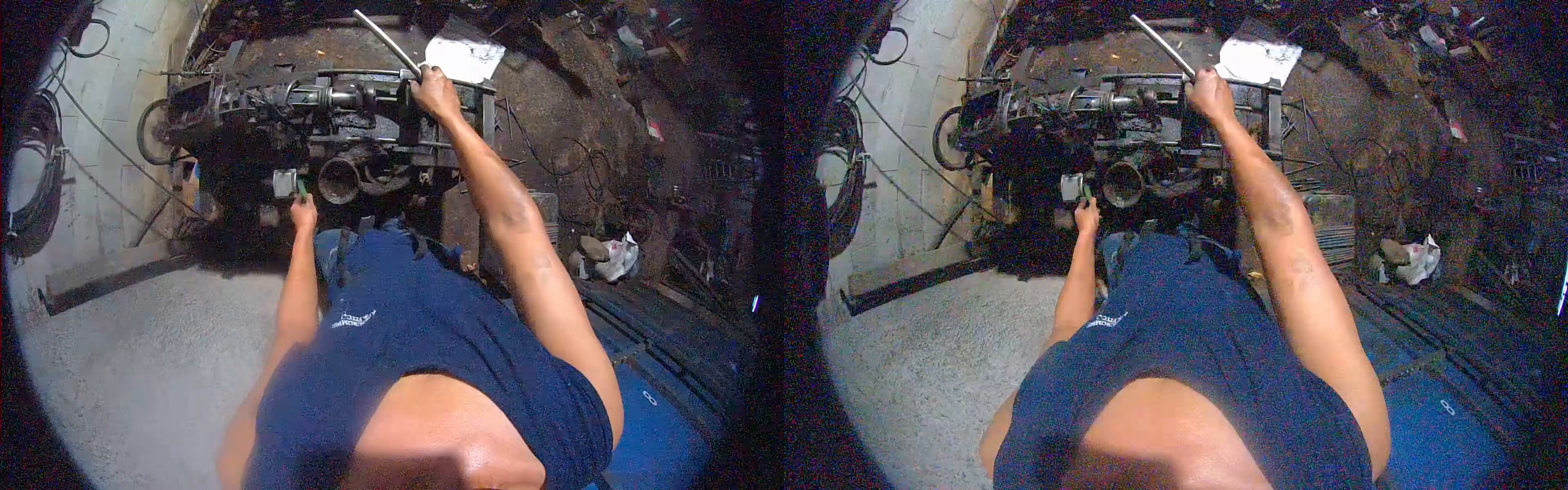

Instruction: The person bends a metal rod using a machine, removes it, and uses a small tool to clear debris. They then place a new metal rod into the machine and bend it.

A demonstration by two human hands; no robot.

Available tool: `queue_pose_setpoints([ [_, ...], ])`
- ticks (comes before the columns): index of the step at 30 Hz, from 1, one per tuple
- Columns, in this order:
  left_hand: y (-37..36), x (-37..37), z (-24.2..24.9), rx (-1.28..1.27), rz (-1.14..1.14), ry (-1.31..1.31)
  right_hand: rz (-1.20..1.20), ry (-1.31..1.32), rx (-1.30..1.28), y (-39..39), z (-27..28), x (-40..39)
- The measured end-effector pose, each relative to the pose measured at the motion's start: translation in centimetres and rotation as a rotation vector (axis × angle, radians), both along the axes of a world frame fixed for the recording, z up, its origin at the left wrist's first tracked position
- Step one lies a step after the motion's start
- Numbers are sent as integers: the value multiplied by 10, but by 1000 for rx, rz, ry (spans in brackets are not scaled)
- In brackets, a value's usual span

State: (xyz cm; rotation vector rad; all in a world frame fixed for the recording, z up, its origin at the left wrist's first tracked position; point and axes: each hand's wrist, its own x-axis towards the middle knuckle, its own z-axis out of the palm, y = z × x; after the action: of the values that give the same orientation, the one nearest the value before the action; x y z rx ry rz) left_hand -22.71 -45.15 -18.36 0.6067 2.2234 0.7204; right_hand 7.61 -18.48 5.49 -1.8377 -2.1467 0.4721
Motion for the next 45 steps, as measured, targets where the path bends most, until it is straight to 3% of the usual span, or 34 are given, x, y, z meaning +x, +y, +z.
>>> queue_pose_setpoints([
  [8,-2,1,-3,52,0,-21,0,-18,-7,1,-1,-3],
  [13,3,7,24,-72,-76,38,-15,2,-35,0,1,-5],
  [17,4,15,47,-32,-127,129,-88,35,-22,-6,11,-6],
  [19,5,16,48,-29,-137,41,-101,18,52,-11,3,-3],
  [20,3,17,48,-19,-180,141,-22,40,329,-16,-3,0],
  [21,0,8,20,-63,-89,22,64,59,602,-26,-4,1],
  [23,-7,2,-3,-47,-75,-9,86,128,578,-73,-1,0],
  [24,-13,-2,-16,-25,-118,1,210,357,389,-91,-16,8],
  [25,-7,7,17,-93,-117,-107,229,389,347,-116,-51,11],
  [27,-14,2,0,-77,-105,-168,129,436,90,-166,-95,25],
  [28,-11,13,26,-68,-141,-136,15,455,-195,-182,-110,40],
  [29,-17,16,25,-81,-148,-139,-152,384,-101,-201,-151,56],
  [31,-24,18,19,58,-304,-49,-418,200,-8,-198,-180,80],
  [32,-26,14,19,-109,-316,-189,-510,202,-19,-196,-189,90],
  [33,-30,17,10,-117,-321,-190,-602,203,-22,-188,-192,98],
  [35,-40,21,-10,-35,-339,124,-676,211,-84,-176,-195,109],
  [38,-29,28,-7,-319,-500,254,-844,162,-245,-159,-257,125],
  [40,-20,25,-14,-652,-576,320,-836,134,-265,-159,-277,133],
  [41,-9,23,-16,-654,-566,325,-819,102,-281,-157,-283,131],
  [43,13,24,5,-957,-854,272,-743,99,-183,-157,-247,122],
  [45,22,22,30,-980,-937,229,-629,198,-90,-160,-222,119],
])
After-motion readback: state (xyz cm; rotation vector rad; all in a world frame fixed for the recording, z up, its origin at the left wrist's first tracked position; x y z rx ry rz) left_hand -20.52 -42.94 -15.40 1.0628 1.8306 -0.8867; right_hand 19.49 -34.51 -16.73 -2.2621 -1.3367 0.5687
